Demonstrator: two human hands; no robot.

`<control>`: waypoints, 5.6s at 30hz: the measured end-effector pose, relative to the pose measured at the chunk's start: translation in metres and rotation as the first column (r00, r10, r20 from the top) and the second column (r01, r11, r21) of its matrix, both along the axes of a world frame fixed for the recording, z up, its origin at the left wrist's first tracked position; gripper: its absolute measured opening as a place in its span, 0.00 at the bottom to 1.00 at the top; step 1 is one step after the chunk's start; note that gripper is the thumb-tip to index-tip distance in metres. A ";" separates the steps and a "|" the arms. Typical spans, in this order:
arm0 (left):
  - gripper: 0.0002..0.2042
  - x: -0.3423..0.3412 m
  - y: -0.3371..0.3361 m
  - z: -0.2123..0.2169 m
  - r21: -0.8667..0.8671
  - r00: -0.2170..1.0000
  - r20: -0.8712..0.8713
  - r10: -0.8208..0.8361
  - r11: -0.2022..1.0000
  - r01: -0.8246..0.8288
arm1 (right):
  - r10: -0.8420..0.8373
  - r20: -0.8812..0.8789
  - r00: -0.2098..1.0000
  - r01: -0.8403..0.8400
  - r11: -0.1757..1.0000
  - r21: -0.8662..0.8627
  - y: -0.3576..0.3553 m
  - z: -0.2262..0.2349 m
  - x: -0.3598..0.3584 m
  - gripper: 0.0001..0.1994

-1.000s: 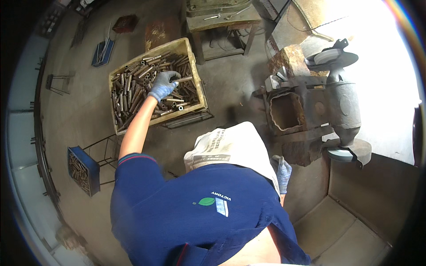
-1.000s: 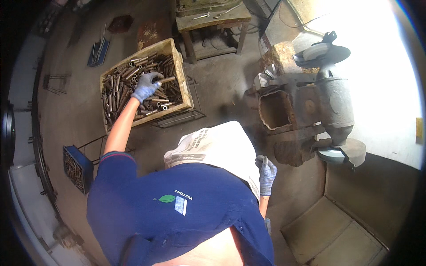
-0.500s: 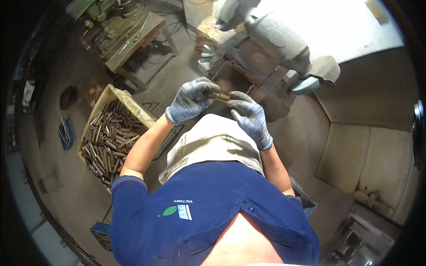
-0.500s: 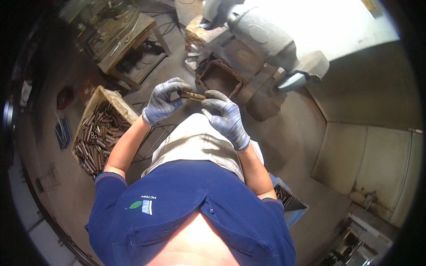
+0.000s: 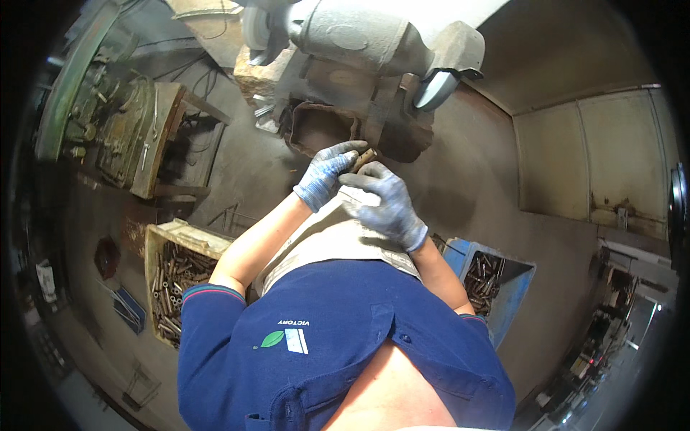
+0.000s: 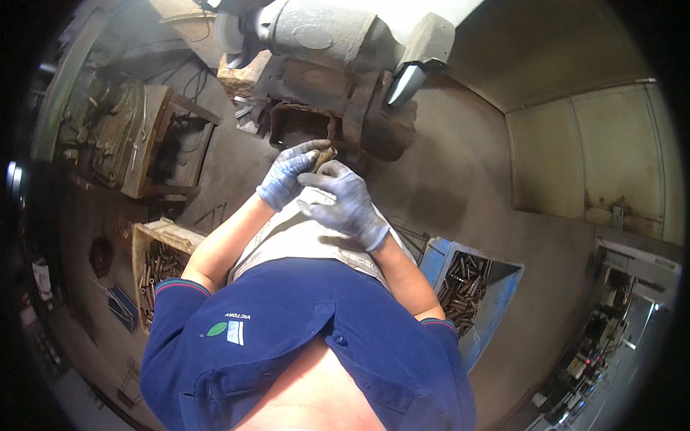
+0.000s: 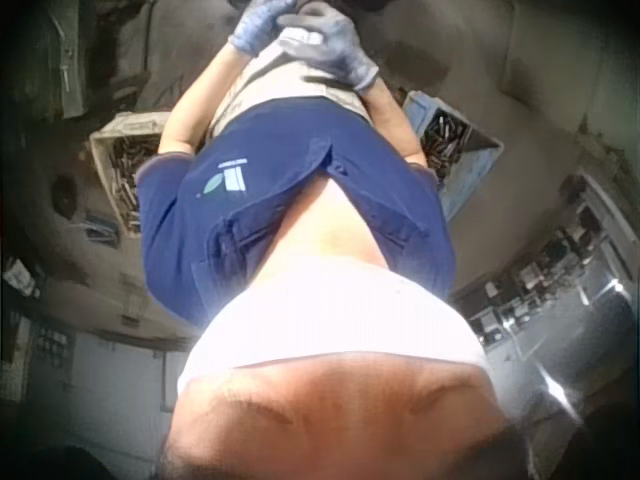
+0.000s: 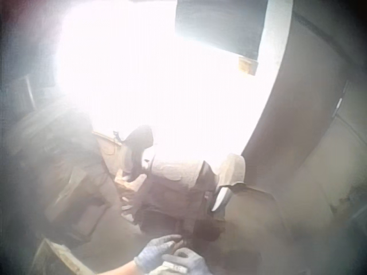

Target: The person picks up metal pipes one at a time from a large bin and smooths the edges of each pipe using a bench grinder before placing it into another container.

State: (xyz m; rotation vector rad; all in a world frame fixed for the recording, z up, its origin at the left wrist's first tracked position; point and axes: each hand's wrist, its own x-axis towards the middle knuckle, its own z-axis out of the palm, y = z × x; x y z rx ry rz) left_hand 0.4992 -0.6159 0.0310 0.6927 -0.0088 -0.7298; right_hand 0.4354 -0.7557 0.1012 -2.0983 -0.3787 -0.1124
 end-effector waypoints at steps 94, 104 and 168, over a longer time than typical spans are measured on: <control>0.04 0.106 -0.175 -0.069 0.490 0.989 0.105 0.108 0.859 -0.146 | -0.548 -0.384 0.743 0.666 0.545 0.509 -0.168 -0.145 0.062 0.10; 0.04 0.124 -0.139 -0.071 0.609 0.970 0.224 0.098 0.763 -0.218 | -0.497 -0.360 0.789 0.612 0.589 0.527 -0.137 -0.153 0.084 0.12; 0.06 0.107 -0.120 -0.034 0.471 0.887 0.441 -0.135 0.876 -0.101 | -0.545 0.049 0.837 0.482 0.778 0.404 -0.140 -0.103 0.044 0.13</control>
